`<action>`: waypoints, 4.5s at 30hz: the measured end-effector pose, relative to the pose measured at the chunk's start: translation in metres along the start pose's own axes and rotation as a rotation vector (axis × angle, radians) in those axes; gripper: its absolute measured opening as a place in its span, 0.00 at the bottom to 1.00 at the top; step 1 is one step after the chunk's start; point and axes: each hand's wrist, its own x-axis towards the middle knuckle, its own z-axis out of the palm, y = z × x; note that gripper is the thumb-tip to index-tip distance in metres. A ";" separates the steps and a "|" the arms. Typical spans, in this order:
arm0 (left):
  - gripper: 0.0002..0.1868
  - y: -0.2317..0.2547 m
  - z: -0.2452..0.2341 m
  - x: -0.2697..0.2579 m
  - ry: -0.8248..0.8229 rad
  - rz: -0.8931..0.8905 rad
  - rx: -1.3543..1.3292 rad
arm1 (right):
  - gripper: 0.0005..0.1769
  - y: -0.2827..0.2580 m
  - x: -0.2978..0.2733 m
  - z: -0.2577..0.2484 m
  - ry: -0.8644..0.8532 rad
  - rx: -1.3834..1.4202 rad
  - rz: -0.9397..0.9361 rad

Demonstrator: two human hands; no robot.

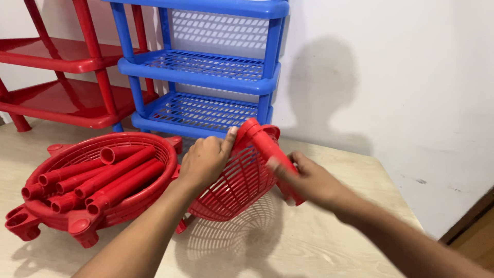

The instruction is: The person assembles a red plastic basket by inserting red rods into its rim, then disassembles a blue plastic shelving unit by removing its vertical poles and shelves. The person handles the baskets and shelving components by hand on a light-colored table.

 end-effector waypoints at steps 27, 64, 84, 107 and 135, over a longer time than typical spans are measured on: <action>0.42 -0.019 0.005 -0.032 0.006 0.092 -0.086 | 0.35 0.101 -0.028 0.046 0.426 -0.048 -0.046; 0.36 -0.249 -0.110 0.021 -0.126 -0.298 0.458 | 0.43 -0.021 0.041 0.185 -0.422 -0.403 -0.207; 0.15 -0.124 0.006 -0.018 0.056 0.341 0.103 | 0.48 0.106 0.050 0.064 0.524 -0.948 0.314; 0.21 0.047 0.007 0.002 -0.103 -0.314 -0.801 | 0.22 -0.033 0.010 -0.019 -0.396 0.640 -0.273; 0.47 0.011 -0.034 -0.022 0.004 -0.241 0.065 | 0.16 0.007 0.036 -0.019 -0.198 0.477 -0.010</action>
